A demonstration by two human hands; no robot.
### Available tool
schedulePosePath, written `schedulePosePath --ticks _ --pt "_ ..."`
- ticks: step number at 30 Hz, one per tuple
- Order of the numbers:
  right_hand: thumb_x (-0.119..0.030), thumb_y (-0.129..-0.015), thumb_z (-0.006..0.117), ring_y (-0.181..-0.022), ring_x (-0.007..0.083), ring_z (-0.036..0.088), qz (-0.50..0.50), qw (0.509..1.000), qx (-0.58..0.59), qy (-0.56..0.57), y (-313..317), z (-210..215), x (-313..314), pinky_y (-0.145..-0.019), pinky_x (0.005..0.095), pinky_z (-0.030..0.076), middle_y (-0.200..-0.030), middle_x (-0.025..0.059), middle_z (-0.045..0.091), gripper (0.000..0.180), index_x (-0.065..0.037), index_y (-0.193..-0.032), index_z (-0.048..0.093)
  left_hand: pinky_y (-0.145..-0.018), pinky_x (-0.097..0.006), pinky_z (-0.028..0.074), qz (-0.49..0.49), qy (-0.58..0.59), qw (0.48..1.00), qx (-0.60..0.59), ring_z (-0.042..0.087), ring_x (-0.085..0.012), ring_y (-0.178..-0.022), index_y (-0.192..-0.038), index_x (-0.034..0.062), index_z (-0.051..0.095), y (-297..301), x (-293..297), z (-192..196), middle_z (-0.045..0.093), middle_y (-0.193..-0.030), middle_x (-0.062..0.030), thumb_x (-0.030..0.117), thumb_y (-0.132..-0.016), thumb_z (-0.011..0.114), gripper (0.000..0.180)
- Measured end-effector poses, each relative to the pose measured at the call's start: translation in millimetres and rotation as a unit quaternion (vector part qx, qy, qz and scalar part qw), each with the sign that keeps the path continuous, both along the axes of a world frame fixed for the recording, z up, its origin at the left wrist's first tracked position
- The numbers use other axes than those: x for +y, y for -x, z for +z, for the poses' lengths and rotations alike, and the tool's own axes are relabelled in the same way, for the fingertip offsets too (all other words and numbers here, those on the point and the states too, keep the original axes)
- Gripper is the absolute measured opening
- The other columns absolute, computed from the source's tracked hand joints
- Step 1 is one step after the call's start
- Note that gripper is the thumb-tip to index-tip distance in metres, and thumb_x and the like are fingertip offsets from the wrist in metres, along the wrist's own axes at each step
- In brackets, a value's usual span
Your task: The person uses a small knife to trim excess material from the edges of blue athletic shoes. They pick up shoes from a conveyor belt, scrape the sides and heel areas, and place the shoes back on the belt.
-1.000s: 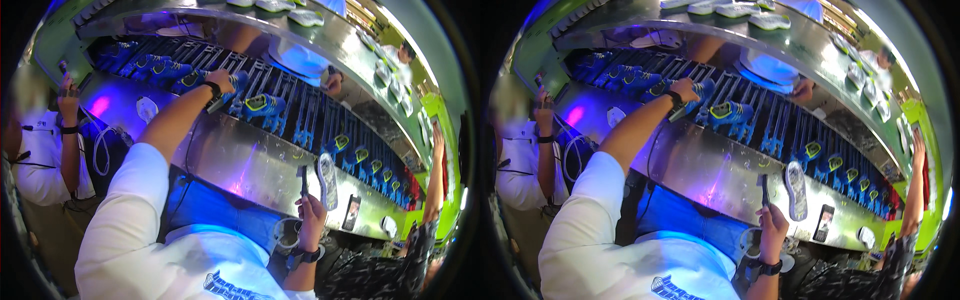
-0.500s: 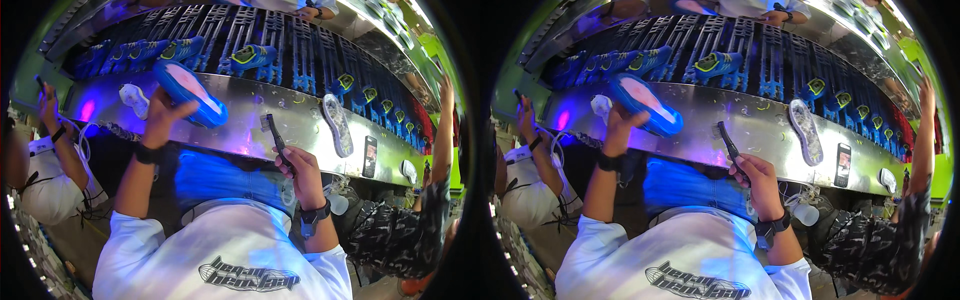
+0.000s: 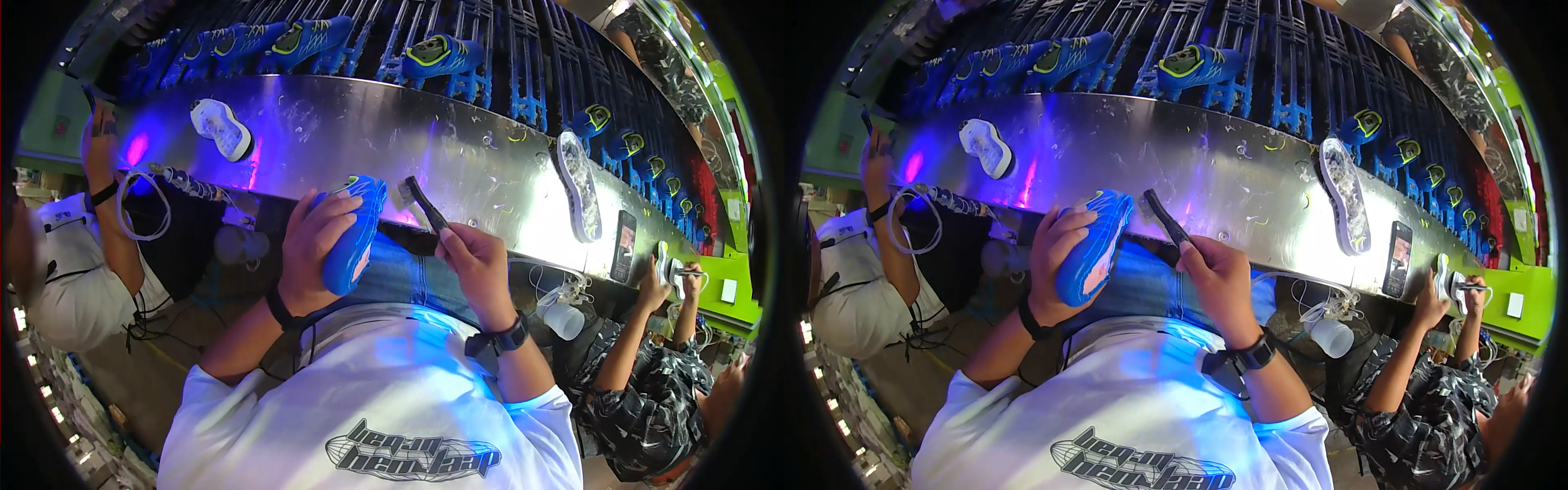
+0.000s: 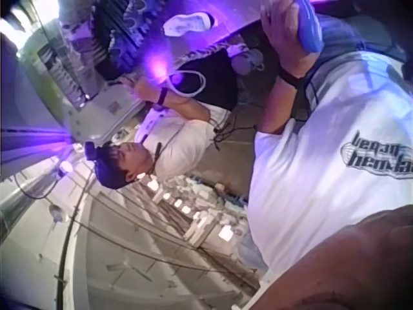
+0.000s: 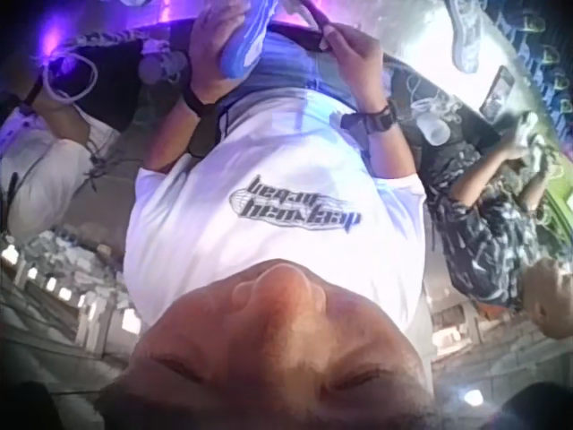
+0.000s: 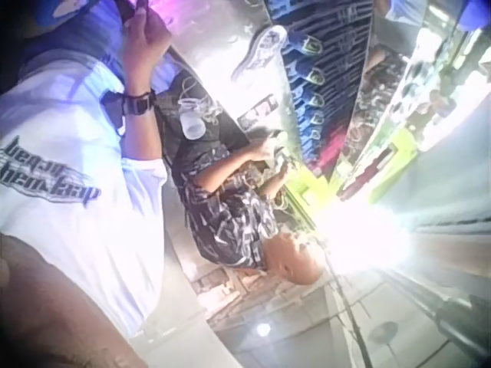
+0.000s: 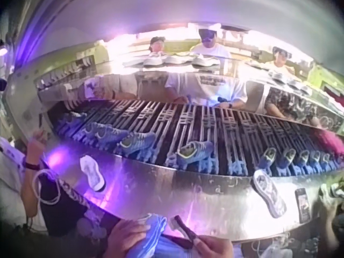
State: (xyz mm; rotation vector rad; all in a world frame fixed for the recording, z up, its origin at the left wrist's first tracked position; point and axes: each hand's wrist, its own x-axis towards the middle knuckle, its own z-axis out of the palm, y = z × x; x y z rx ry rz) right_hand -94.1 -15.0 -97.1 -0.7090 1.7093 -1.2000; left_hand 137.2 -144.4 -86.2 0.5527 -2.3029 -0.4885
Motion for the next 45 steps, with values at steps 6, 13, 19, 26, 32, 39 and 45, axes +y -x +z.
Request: schedulePosePath --ticks 6,13,19,26,32,39,45 --pt "-0.022 -0.098 0.068 -0.064 0.0073 0.061 -0.01 0.993 0.114 0.015 -16 -14 -13 -0.059 0.0271 0.046 -0.073 0.0064 0.073 0.027 0.001 -0.111 0.075 -0.119 -0.059 0.028 0.033 0.033 0.999 -0.018 0.061 -0.0326 -0.128 -0.133 0.0117 0.051 -11 14 -16 0.065 -0.134 -0.0118 0.015 -0.08 0.083 0.062" --pt "-0.02 -0.099 0.066 -0.065 0.0058 0.058 -0.014 1.0 -0.013 0.006 -18 -17 -16 -0.057 0.0236 0.042 -0.077 0.0041 0.072 0.025 0.001 -0.111 0.075 -0.119 -0.059 0.03 0.049 0.024 0.998 -0.022 0.061 -0.0343 -0.127 -0.13 0.0082 0.052 -17 16 -26 0.064 -0.132 -0.0135 0.012 -0.075 0.086 0.065" --pt "-0.021 -0.102 0.06 -0.065 0.0059 0.052 -0.021 0.963 -0.269 -0.023 3 24 -10 -0.056 0.0207 0.036 -0.083 0.0021 0.068 0.027 0.001 -0.111 0.073 -0.109 -0.045 0.046 0.096 -0.166 0.973 0.131 0.064 -0.0271 -0.121 -0.128 0.0045 0.058 -2 -10 9 0.066 -0.128 -0.0146 0.011 -0.072 0.088 0.064" --pt "-0.019 -0.101 0.06 -0.065 0.0074 0.051 -0.11 0.958 -0.261 0.045 42 53 13 -0.055 0.0206 0.035 -0.083 0.004 0.067 0.03 0.005 -0.114 0.071 -0.091 -0.034 0.054 0.042 -0.251 0.941 0.223 0.065 -0.0144 -0.1 -0.123 0.0045 0.06 53 -153 55 0.069 -0.109 -0.0053 0.014 -0.08 0.086 0.051" --pt "-0.02 -0.1 0.06 -0.064 0.0077 0.051 -0.152 0.957 -0.242 0.044 63 58 27 -0.054 0.0208 0.034 -0.083 0.0042 0.067 0.03 0.005 -0.114 0.069 -0.095 -0.043 0.055 0.161 -0.014 0.977 -0.141 0.069 -0.0367 -0.11 -0.132 -0.0041 0.055 135 -261 54 0.07 -0.119 -0.0239 0.039 -0.066 0.09 0.086" --pt "-0.022 -0.1 0.06 -0.064 0.008 0.05 -0.187 0.951 -0.241 0.044 82 52 42 -0.054 0.0205 0.034 -0.082 0.0048 0.065 0.032 0.006 -0.115 0.068 -0.095 -0.048 0.053 0.112 0.049 0.933 -0.34 0.065 -0.0398 -0.114 -0.129 0.0077 0.055 222 -304 25 0.07 -0.115 -0.0205 0.036 -0.065 0.088 0.077" --pt "-0.016 -0.101 0.06 -0.063 0.0068 0.051 -0.206 0.939 -0.266 0.067 99 43 53 -0.054 0.02 0.034 -0.082 0.0038 0.067 0.024 0.003 -0.11 0.072 -0.108 -0.045 0.048 0.09 0.04 0.919 -0.381 0.059 -0.0355 -0.129 -0.135 0.0102 0.061 237 -321 -16 0.064 -0.135 -0.0192 0.031 -0.076 0.079 0.066"
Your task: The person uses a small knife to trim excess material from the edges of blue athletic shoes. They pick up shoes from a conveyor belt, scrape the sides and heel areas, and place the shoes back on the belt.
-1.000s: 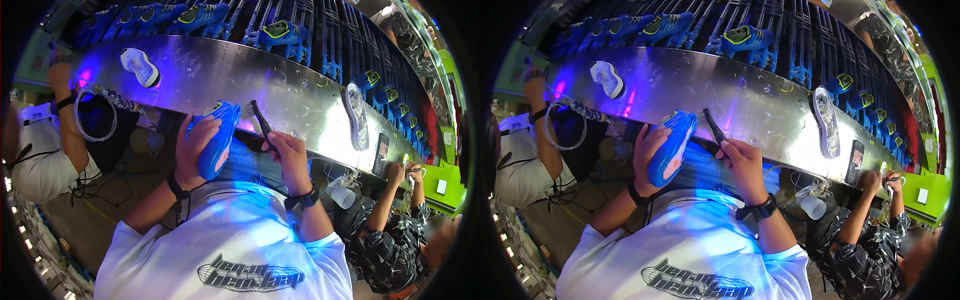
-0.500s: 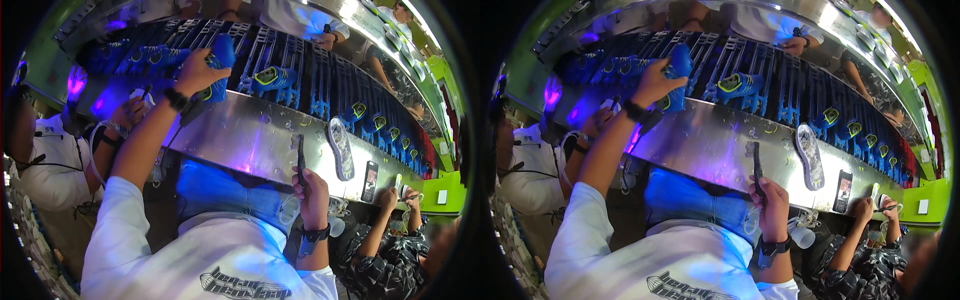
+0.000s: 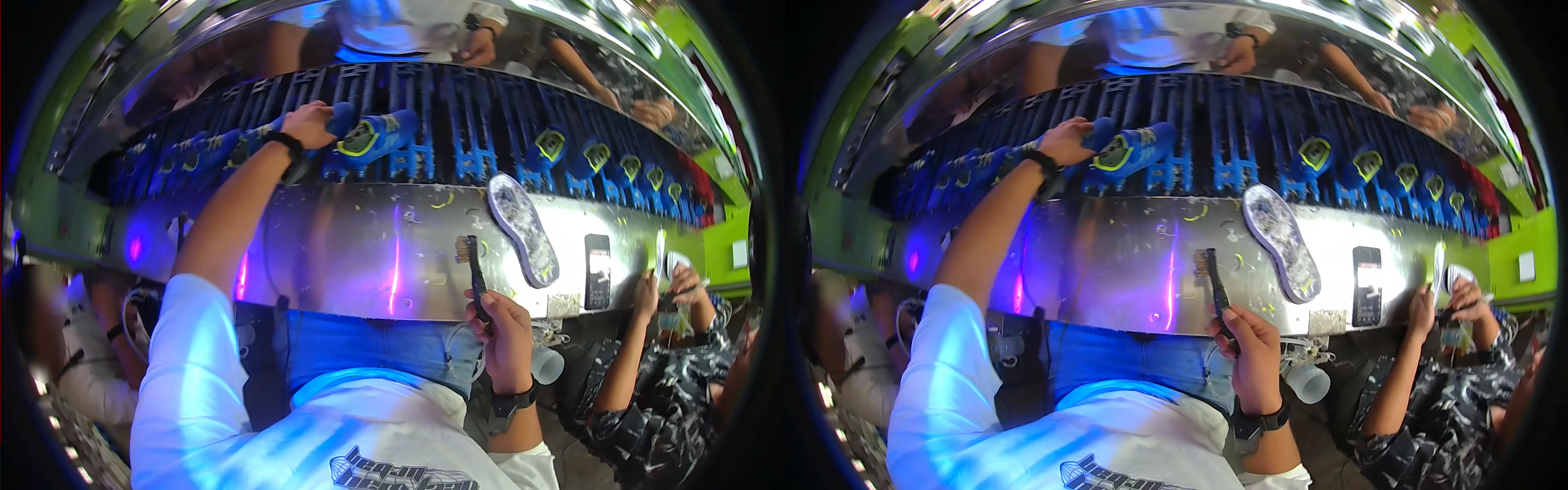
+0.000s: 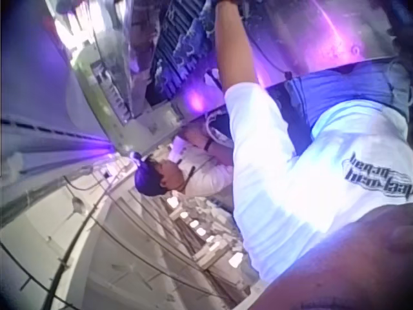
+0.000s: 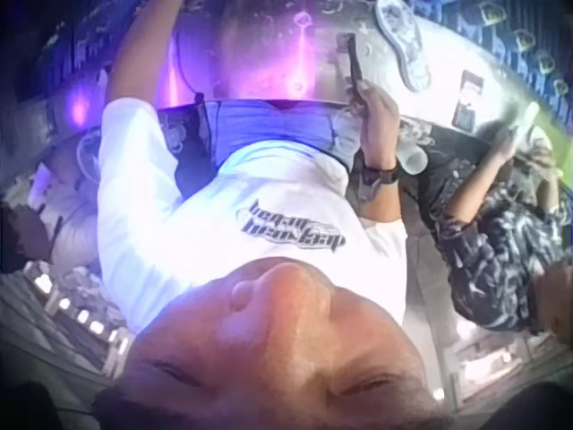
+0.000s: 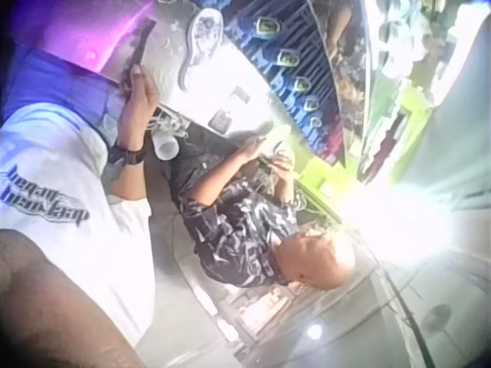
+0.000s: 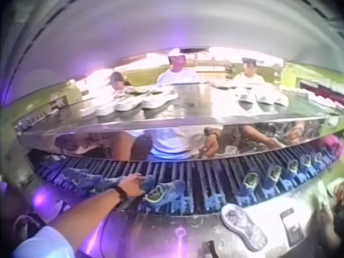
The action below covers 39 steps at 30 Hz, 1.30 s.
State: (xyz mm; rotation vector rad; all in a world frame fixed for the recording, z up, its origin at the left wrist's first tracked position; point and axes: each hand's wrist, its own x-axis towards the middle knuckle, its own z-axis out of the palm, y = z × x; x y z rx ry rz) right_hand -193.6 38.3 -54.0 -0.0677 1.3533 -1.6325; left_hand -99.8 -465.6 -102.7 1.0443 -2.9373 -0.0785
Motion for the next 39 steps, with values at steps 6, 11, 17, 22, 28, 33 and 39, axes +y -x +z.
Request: schedulePosePath --ticks 6,11,17,22,28,33,39 --pt "-0.015 -0.101 0.063 -0.064 0.0074 0.054 -0.013 0.999 -0.029 0.008 11 -14 12 -0.054 0.02 0.036 -0.085 0.0053 0.07 0.021 0.003 -0.108 0.071 -0.114 -0.042 0.043 -0.029 -0.149 0.982 0.113 0.053 -0.036 -0.137 -0.144 0.0031 0.056 48 30 32 0.059 -0.143 -0.0221 0.05 -0.081 0.075 0.081" --pt "-0.016 -0.101 0.061 -0.064 0.0054 0.053 -0.015 0.999 -0.029 0.029 16 -10 16 -0.054 0.0195 0.035 -0.084 0.0038 0.069 0.021 0.001 -0.108 0.071 -0.11 -0.043 0.045 -0.078 -0.099 0.991 -0.054 0.06 -0.038 -0.129 -0.145 -0.0002 0.053 84 82 28 0.063 -0.136 -0.0237 0.07 -0.066 0.083 0.11" --pt "-0.016 -0.101 0.063 -0.064 0.0048 0.052 -0.036 0.999 -0.013 0.036 13 -14 30 -0.052 0.0197 0.033 -0.083 0.0037 0.069 0.02 0.0 -0.108 0.072 -0.113 -0.044 0.043 -0.041 -0.056 0.995 -0.07 0.056 -0.0374 -0.135 -0.147 -0.0015 0.051 100 75 14 0.058 -0.144 -0.025 0.075 -0.059 0.084 0.121" --pt "-0.016 -0.101 0.063 -0.064 0.0066 0.053 -0.04 0.998 -0.013 0.045 12 -5 31 -0.052 0.0196 0.034 -0.082 0.0041 0.069 0.019 0.0 -0.106 0.072 -0.106 -0.038 0.049 0.056 -0.332 0.92 0.2 0.063 -0.0256 -0.126 -0.141 -0.0045 0.056 55 64 10 0.067 -0.134 -0.0168 0.066 -0.076 0.083 0.099" --pt "-0.02 -0.1 0.06 -0.063 0.0057 0.051 -0.048 0.998 0.025 0.023 20 -1 22 -0.051 0.0184 0.033 -0.081 0.0022 0.065 0.028 0.004 -0.112 0.07 -0.104 -0.043 0.053 0.068 -0.799 0.431 0.414 0.066 -0.0254 -0.118 -0.141 0.0034 0.054 -61 114 25 0.068 -0.127 -0.0149 0.055 -0.093 0.069 0.072" --pt "-0.018 -0.101 0.061 -0.061 0.0053 0.052 -0.038 0.997 0.067 0.024 20 15 13 -0.05 0.0188 0.034 -0.079 0.0018 0.065 0.026 0.004 -0.112 0.07 -0.106 -0.044 0.053 0.037 -0.733 0.479 0.481 0.066 -0.0249 -0.121 -0.14 0.0034 0.054 -136 185 64 0.068 -0.128 -0.0128 0.036 -0.097 0.072 0.056" --pt "-0.022 -0.101 0.061 -0.063 0.0069 0.053 -0.017 0.993 0.114 0.02 10 21 4 -0.049 0.0188 0.036 -0.082 0.0029 0.064 0.031 0.004 -0.118 0.065 -0.104 -0.041 0.052 0.101 -0.651 0.524 0.54 0.066 -0.0238 -0.116 -0.136 0.0029 0.058 -187 228 103 0.068 -0.125 -0.0108 0.011 -0.087 0.073 0.052"
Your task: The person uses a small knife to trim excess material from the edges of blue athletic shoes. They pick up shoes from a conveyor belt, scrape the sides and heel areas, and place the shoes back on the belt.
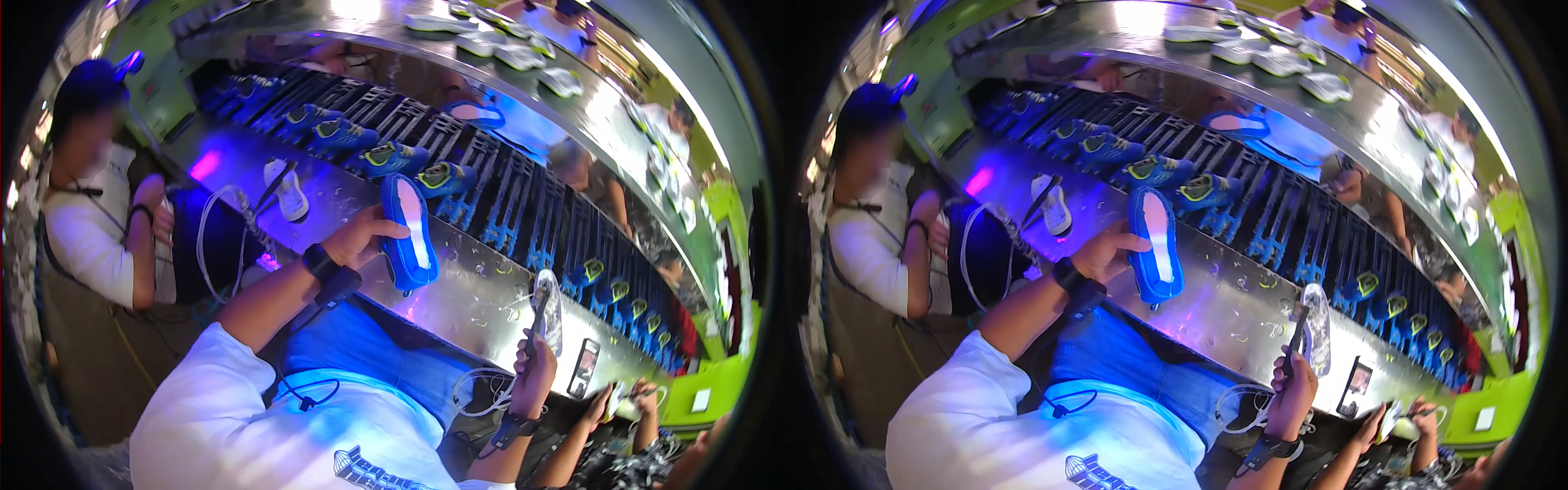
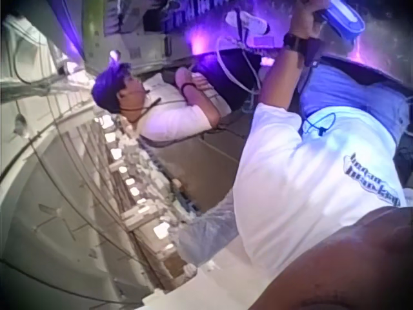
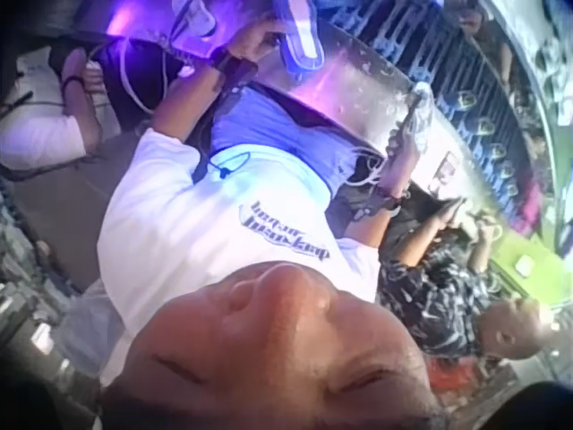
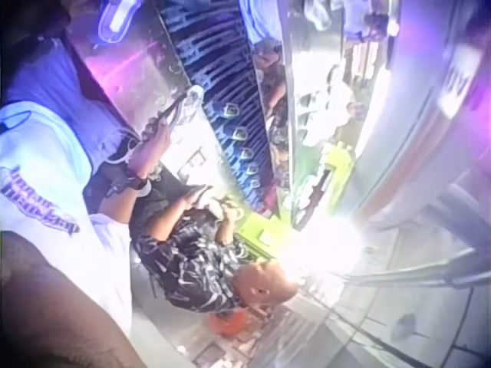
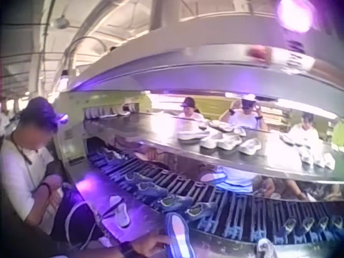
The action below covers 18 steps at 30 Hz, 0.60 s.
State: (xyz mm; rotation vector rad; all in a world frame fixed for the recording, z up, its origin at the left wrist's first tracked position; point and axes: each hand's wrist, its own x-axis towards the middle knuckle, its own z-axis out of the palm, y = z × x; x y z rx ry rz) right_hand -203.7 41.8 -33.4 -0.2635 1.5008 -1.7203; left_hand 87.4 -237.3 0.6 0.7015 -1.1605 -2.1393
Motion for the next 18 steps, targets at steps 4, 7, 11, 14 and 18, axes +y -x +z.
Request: schedulePosePath --ticks 4,7,11,14,18 --pt "-0.022 -0.101 0.061 -0.062 0.0071 0.054 0.004 1.0 0.006 0.0 -6 -1 -6 -0.047 0.0189 0.036 -0.083 0.0033 0.065 0.031 0.004 -0.117 0.065 -0.1 -0.038 0.05 0.065 0.081 0.995 -0.016 0.065 -0.0222 -0.111 -0.136 0.0024 0.059 -24 4 -4 0.068 -0.121 -0.0091 0.011 -0.08 0.075 0.058" --pt "-0.021 -0.101 0.061 -0.062 0.0068 0.055 0.007 1.0 0.011 -0.001 -6 0 -8 -0.047 0.0189 0.035 -0.082 0.0032 0.065 0.03 0.004 -0.116 0.066 -0.095 -0.038 0.05 0.101 0.152 0.983 -0.028 0.063 -0.0202 -0.104 -0.125 0.0026 0.065 -35 3 -3 0.067 -0.113 -0.0072 0.018 -0.079 0.076 0.049" --pt "-0.025 -0.101 0.061 -0.063 0.0064 0.052 -0.044 0.994 0.006 -0.096 -3 -2 -19 -0.05 0.0196 0.035 -0.081 0.002 0.063 0.031 0.002 -0.116 0.067 -0.103 -0.038 0.045 0.168 0.474 0.85 -0.16 0.06 -0.0236 -0.115 -0.123 0.0043 0.065 -59 -10 -34 0.065 -0.119 -0.0089 0.022 -0.093 0.064 0.035" --pt "-0.022 -0.101 0.06 -0.063 0.0061 0.05 0.023 0.997 -0.047 -0.049 -1 5 -25 -0.051 0.0187 0.035 -0.081 0.0019 0.062 0.033 0.005 -0.118 0.066 -0.108 -0.037 0.041 0.266 0.336 0.869 -0.247 0.058 -0.0222 -0.12 -0.122 0.0025 0.066 -68 2 -40 0.064 -0.122 -0.0086 0.026 -0.104 0.054 0.032" --pt "-0.02 -0.101 0.059 -0.062 0.005 0.049 0.03 0.997 -0.039 -0.055 -1 7 -18 -0.051 0.0179 0.034 -0.083 0.0022 0.064 0.031 0.006 -0.114 0.069 -0.086 -0.029 0.049 0.258 0.258 0.917 -0.159 0.06 -0.0122 -0.097 -0.12 0.0013 0.062 -57 9 -14 0.065 -0.108 -0.0036 0.028 -0.094 0.071 0.039"
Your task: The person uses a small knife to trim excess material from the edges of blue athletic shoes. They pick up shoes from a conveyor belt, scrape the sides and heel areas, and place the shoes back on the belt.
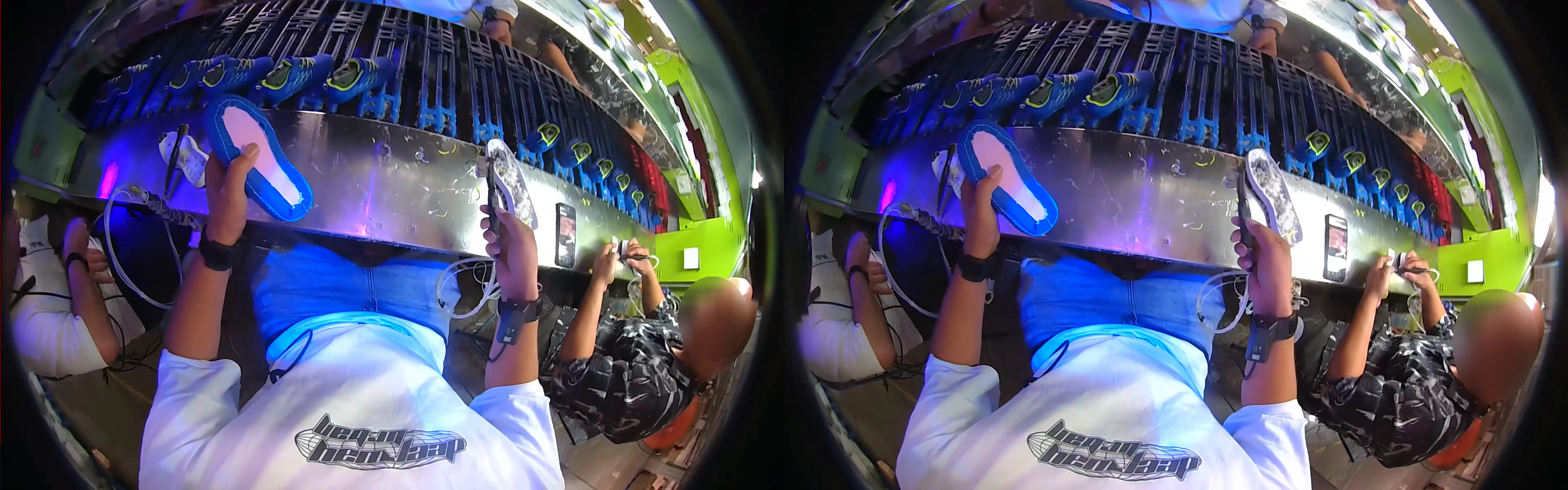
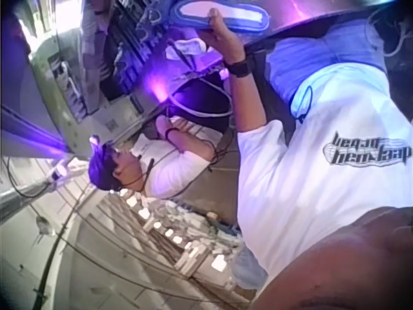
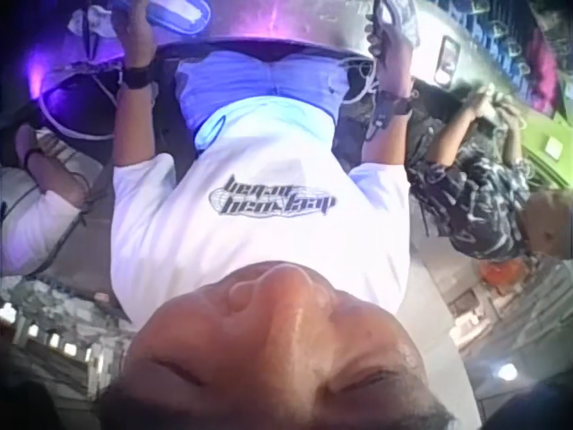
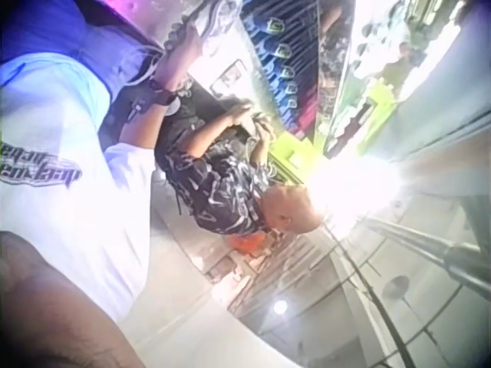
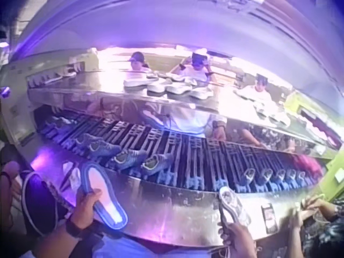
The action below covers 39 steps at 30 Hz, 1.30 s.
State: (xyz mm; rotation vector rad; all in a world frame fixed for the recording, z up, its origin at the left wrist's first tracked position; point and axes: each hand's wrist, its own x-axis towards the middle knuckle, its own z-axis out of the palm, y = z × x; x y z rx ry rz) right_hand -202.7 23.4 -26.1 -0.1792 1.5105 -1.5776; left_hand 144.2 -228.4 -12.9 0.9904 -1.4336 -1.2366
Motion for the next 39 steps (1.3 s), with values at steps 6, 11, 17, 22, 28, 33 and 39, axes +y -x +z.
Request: schedulePosePath --ticks 6,11,17,22,28,33,39 --pt "-0.02 -0.1 0.06 -0.058 0.007 0.052 0.02 0.931 0.351 -0.093 -4 -32 2 -0.052 0.0257 0.041 -0.072 0.0028 0.069 0.03 0.005 -0.098 0.076 -0.093 -0.033 0.051 -0.101 0.112 0.988 -0.014 0.063 -0.0157 -0.102 -0.125 0.0011 0.058 20 10 1 0.066 -0.114 -0.0073 0.004 -0.087 0.074 0.042" --pt "-0.032 -0.092 0.067 -0.074 0.0412 0.069 0.029 0.774 0.566 -0.283 11 -51 -10 -0.067 0.0485 0.053 -0.079 0.0181 0.072 0.027 -0.007 -0.094 0.078 -0.092 -0.037 0.052 -0.093 0.173 0.976 -0.098 0.065 -0.0222 -0.104 -0.126 0.0006 0.057 32 15 -7 0.065 -0.116 -0.0124 0.007 -0.082 0.076 0.049" --pt "-0.029 -0.092 0.064 -0.07 0.0402 0.068 0.022 0.702 0.655 -0.281 -4 -47 -14 -0.064 0.0493 0.052 -0.073 0.0164 0.069 0.025 -0.006 -0.087 0.074 -0.094 -0.042 0.052 -0.087 0.248 0.95 -0.166 0.066 -0.032 -0.103 -0.128 -0.0004 0.057 36 19 -25 0.065 -0.115 -0.0174 0.012 -0.077 0.079 0.057" --pt "-0.029 -0.092 0.063 -0.071 0.0406 0.067 0.036 0.678 0.669 -0.302 -22 -50 -17 -0.063 0.0506 0.052 -0.074 0.0164 0.068 0.025 -0.007 -0.085 0.072 -0.096 -0.042 0.051 -0.06 0.239 0.953 -0.176 0.065 -0.0341 -0.108 -0.128 0.0005 0.057 40 32 -40 0.065 -0.119 -0.0185 0.012 -0.074 0.083 0.061" --pt "-0.026 -0.098 0.059 -0.057 0.0154 0.057 0.125 0.969 0.163 -0.136 -44 -31 -15 -0.05 0.0297 0.041 -0.068 0.0032 0.065 0.03 -0.002 -0.09 0.075 -0.103 -0.041 0.049 -0.096 0.324 0.915 -0.22 0.062 -0.0327 -0.119 -0.134 0.0033 0.055 27 45 -31 0.063 -0.13 -0.0159 0.006 -0.071 0.087 0.071" --pt "-0.028 -0.098 0.055 -0.059 0.0066 0.042 0.176 0.976 -0.113 -0.052 -73 -3 -28 -0.054 0.0231 0.031 -0.076 0.0022 0.059 0.037 0.004 -0.109 0.069 -0.111 -0.047 0.042 -0.124 0.335 0.895 -0.268 0.056 -0.0375 -0.127 -0.138 0.0038 0.054 5 60 -25 0.06 -0.136 -0.0178 0.009 -0.065 0.091 0.082" --pt "-0.022 -0.1 0.059 -0.06 0.0056 0.049 0.172 0.984 0.012 -0.035 -121 -11 -57 -0.054 0.0207 0.033 -0.076 0.0015 0.065 0.032 0.004 -0.112 0.072 -0.115 -0.053 0.039 -0.119 0.364 0.876 -0.293 0.058 -0.0368 -0.128 -0.14 0.0042 0.053 -18 71 -40 0.062 -0.134 -0.0177 0.014 -0.068 0.09 0.081"
